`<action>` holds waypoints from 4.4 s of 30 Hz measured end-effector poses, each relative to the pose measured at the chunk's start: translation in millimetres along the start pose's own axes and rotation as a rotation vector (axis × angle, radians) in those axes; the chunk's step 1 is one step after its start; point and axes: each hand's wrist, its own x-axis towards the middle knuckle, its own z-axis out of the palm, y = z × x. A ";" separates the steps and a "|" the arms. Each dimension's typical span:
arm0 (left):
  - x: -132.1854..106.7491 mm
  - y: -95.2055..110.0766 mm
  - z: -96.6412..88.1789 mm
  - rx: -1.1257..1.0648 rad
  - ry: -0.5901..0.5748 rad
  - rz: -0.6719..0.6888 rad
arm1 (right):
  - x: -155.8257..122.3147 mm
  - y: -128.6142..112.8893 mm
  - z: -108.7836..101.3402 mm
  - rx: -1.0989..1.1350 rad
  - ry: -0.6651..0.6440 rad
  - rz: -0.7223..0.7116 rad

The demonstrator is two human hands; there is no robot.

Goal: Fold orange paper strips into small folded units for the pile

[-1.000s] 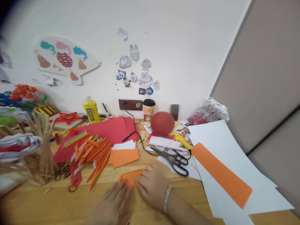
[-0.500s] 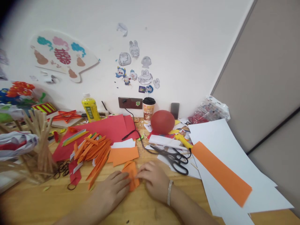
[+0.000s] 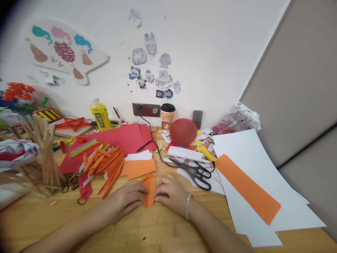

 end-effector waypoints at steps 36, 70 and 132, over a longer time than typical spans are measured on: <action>10.4 12.1 21.0 0.018 0.081 -0.480 | 4.2 -8.2 15.3 -0.011 0.004 0.308; 12.0 18.9 21.9 0.200 0.037 -0.507 | -1.0 -12.7 21.3 0.054 0.201 0.410; 11.2 0.2 15.6 0.300 0.050 -0.295 | 1.1 -8.9 6.7 -0.117 0.143 0.427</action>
